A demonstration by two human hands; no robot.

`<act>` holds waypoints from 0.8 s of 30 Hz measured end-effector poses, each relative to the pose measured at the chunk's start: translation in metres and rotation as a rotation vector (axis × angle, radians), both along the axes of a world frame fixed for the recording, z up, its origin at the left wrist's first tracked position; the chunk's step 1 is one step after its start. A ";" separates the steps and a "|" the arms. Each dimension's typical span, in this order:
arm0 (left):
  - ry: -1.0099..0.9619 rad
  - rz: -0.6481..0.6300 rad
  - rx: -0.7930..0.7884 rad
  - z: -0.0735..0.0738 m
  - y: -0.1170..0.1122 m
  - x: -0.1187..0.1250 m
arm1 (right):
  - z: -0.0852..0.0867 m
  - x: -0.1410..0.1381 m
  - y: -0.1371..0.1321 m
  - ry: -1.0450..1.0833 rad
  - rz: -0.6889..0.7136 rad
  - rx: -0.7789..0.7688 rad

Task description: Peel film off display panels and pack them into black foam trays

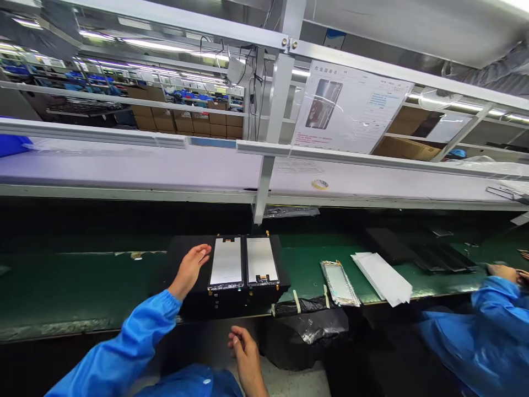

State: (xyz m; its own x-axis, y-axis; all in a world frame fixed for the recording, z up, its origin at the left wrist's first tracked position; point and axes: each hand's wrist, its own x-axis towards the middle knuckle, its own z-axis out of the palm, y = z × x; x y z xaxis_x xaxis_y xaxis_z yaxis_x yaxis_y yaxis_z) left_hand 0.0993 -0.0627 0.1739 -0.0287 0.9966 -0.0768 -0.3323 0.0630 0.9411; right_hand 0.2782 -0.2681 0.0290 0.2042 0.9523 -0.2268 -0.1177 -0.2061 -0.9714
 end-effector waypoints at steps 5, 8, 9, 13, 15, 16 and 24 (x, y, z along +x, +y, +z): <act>-0.712 -0.281 -0.157 0.023 -0.075 -0.032 | -0.004 -0.005 0.011 -0.033 0.078 -0.013; -0.898 -0.322 -0.193 0.032 -0.109 -0.047 | 0.001 -0.015 0.022 -0.066 0.179 -0.018; -0.904 -0.313 -0.190 0.034 -0.116 -0.052 | 0.004 -0.020 0.026 -0.073 0.217 -0.018; -0.894 -0.238 -0.154 0.038 -0.133 -0.074 | 0.016 -0.044 0.038 -0.107 0.343 -0.007; -0.902 -0.208 -0.146 0.037 -0.138 -0.086 | 0.021 -0.058 0.039 -0.121 0.379 0.005; -0.911 -0.202 -0.151 0.036 -0.141 -0.093 | 0.023 -0.064 0.039 -0.128 0.389 0.007; -0.783 -0.143 -0.144 0.023 -0.162 -0.155 | 0.026 -0.122 0.030 -0.165 0.424 -0.029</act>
